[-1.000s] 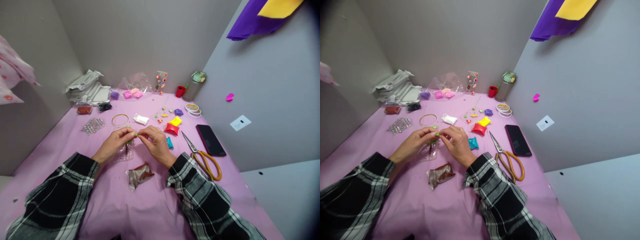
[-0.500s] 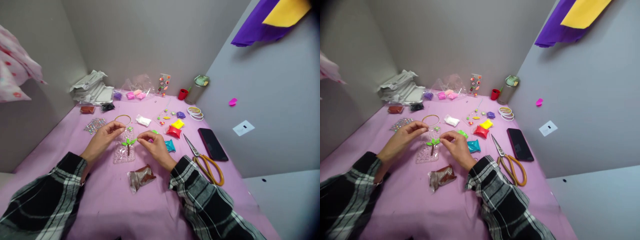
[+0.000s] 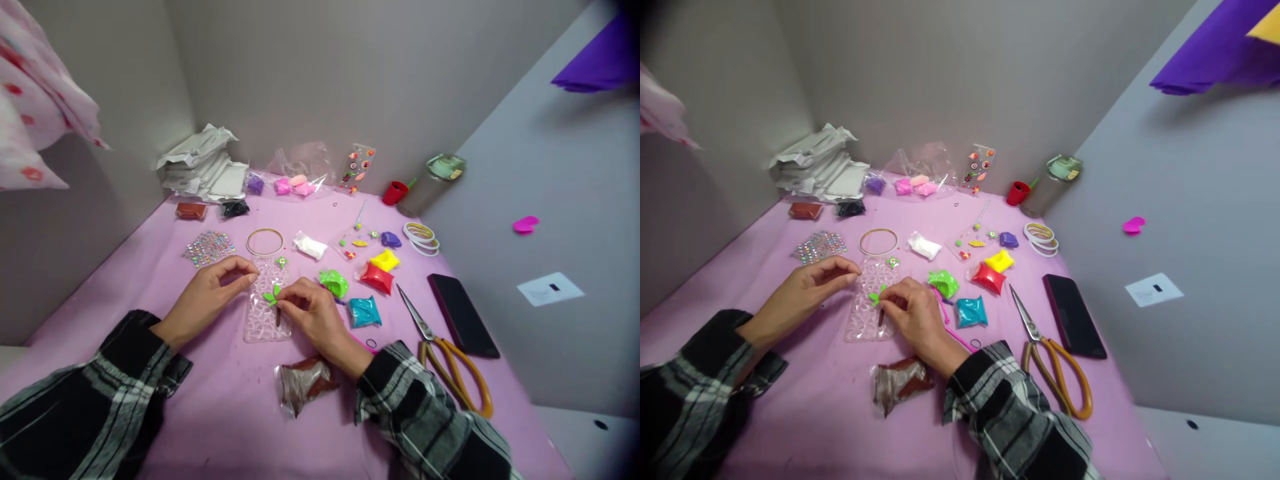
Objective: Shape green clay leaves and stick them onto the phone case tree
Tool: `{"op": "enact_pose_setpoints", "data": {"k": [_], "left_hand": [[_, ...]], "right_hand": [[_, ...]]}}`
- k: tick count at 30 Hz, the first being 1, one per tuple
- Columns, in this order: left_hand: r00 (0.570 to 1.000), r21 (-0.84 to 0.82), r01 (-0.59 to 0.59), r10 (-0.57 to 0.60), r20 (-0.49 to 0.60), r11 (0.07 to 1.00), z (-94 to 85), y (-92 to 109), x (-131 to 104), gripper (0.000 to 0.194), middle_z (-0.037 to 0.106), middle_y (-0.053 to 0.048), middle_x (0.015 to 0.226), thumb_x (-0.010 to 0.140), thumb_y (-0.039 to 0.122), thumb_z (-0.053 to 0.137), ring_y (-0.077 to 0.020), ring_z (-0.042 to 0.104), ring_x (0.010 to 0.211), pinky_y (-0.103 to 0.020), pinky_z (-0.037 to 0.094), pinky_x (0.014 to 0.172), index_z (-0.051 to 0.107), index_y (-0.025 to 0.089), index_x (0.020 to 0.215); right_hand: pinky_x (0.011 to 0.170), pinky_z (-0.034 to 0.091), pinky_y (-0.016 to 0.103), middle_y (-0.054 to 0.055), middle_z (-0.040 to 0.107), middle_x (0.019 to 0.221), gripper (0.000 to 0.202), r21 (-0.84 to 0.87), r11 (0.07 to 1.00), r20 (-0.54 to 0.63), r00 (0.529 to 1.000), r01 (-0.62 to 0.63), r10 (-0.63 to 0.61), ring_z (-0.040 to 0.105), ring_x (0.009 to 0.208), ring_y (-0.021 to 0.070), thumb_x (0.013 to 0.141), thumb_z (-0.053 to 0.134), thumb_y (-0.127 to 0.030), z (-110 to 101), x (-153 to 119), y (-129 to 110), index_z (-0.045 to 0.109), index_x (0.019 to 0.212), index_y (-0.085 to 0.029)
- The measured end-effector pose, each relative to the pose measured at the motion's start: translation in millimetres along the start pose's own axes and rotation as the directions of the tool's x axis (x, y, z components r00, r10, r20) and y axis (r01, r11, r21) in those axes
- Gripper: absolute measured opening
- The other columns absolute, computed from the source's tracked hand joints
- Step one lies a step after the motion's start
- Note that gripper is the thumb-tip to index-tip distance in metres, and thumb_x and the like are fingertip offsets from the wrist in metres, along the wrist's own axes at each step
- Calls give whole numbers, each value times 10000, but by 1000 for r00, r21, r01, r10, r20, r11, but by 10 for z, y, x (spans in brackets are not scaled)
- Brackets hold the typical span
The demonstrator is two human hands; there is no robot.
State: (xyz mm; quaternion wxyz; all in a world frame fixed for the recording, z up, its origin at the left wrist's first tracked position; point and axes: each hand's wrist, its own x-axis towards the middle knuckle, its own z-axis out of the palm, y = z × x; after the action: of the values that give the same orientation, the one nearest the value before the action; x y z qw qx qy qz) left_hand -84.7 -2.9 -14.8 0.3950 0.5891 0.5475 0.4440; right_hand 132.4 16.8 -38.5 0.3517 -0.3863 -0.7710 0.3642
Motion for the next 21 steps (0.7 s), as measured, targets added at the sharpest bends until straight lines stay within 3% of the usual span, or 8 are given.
{"op": "enact_pose_setpoints", "data": {"k": [13, 21], "left_hand": [[999, 143, -52, 53, 0, 988, -10, 40, -53, 126, 679, -16, 971, 892, 370, 627, -238, 613, 970, -369, 423, 921, 669, 253, 910], [960, 294, -248, 193, 204, 923, 72, 14, -119, 78, 646, -35, 992, 881, 329, 667, -256, 554, 1011, -371, 434, 874, 672, 260, 918]], "right_hand": [[767, 452, 315, 23, 647, 858, 93, -207, 975, 76, 995, 78, -63, 581, 827, 175, 908, 671, -148, -12, -24, -34, 731, 930, -215], [733, 445, 310, 12, 623, 828, 88, -152, 988, 20, 999, 38, -35, 574, 799, 170, 896, 674, -137, -10, -34, -71, 718, 890, -213]]}}
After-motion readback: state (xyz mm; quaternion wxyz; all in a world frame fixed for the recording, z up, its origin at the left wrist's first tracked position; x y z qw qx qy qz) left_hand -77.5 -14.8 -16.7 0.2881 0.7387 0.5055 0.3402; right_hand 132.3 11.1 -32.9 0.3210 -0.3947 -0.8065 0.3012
